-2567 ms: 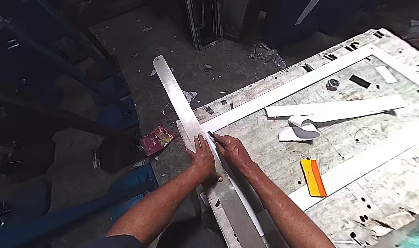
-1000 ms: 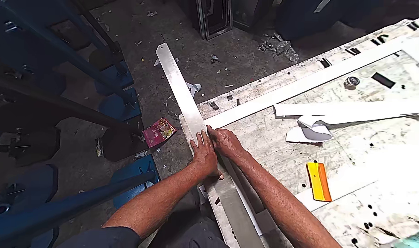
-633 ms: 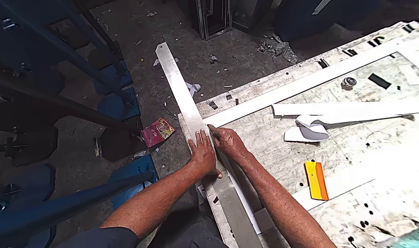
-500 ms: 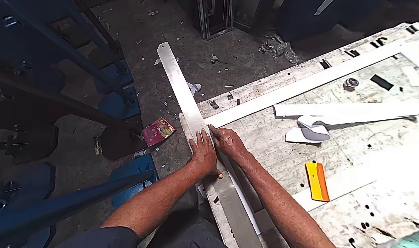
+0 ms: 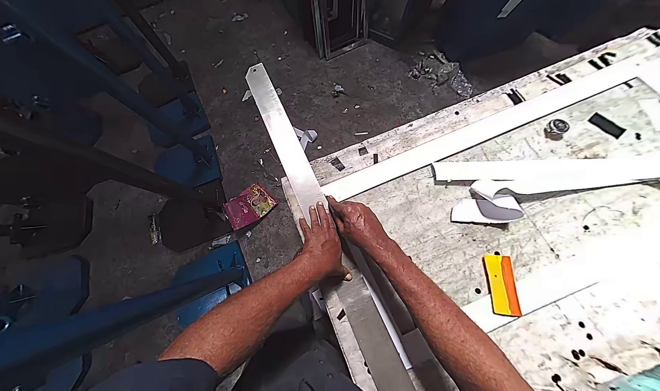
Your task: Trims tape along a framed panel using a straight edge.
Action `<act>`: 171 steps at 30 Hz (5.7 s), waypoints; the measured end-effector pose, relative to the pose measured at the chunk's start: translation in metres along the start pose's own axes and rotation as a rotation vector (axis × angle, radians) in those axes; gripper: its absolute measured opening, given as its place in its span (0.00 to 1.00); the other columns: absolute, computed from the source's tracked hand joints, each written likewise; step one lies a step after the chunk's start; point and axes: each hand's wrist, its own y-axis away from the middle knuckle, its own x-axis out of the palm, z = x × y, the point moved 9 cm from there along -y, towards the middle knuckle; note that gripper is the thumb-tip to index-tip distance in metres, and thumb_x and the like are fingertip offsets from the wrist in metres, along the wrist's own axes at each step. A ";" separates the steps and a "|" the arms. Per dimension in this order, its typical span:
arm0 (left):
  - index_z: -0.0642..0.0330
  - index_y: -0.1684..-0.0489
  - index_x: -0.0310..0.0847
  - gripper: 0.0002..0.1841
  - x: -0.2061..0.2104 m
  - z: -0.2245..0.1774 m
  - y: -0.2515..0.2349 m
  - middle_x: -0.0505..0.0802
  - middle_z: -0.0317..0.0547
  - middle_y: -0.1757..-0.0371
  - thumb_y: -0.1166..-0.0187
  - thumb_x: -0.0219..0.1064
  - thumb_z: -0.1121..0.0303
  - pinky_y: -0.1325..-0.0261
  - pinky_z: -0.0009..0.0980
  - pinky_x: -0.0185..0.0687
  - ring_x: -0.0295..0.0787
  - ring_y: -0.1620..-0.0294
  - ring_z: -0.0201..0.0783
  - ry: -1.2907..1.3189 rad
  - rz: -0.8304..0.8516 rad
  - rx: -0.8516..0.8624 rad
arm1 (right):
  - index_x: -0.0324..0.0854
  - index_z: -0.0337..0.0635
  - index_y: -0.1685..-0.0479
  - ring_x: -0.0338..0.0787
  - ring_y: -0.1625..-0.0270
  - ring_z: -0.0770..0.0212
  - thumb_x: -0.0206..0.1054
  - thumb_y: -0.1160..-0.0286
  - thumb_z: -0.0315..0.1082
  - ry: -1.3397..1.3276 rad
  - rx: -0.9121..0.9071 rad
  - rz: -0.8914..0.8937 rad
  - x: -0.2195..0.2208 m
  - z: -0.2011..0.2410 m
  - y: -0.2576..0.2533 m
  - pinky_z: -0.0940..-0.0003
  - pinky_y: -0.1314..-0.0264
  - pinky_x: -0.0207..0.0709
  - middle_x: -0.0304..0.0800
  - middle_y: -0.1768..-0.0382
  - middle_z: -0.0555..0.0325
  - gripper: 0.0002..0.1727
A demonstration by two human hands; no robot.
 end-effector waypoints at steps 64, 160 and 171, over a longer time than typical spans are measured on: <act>0.78 0.09 0.21 0.96 0.003 -0.002 -0.004 0.24 0.77 0.08 0.77 0.83 0.20 0.22 0.87 0.32 0.18 0.06 0.75 -0.128 -0.078 -0.100 | 0.77 0.44 0.19 0.87 0.78 0.49 0.60 0.26 0.28 0.021 -0.068 -0.020 0.066 -0.038 0.274 0.56 0.80 0.79 0.87 0.68 0.47 0.31; 0.68 0.05 0.40 0.86 -0.011 0.018 0.017 0.46 0.75 0.06 0.68 0.66 0.09 0.17 0.82 0.27 0.35 0.05 0.72 -0.095 -0.308 0.366 | 0.80 0.44 0.27 0.90 0.39 0.40 0.90 0.62 0.61 -0.183 0.858 -0.191 0.111 -0.039 0.401 0.38 0.48 0.85 0.87 0.37 0.41 0.53; 0.50 0.09 0.60 0.64 -0.016 0.013 0.016 0.69 0.55 0.10 0.53 0.78 0.26 0.20 0.87 0.29 0.47 0.06 0.67 -0.092 -0.322 1.197 | 0.80 0.39 0.31 0.91 0.46 0.32 0.89 0.60 0.54 -0.013 1.016 -0.151 0.102 -0.008 0.394 0.32 0.59 0.83 0.85 0.38 0.34 0.48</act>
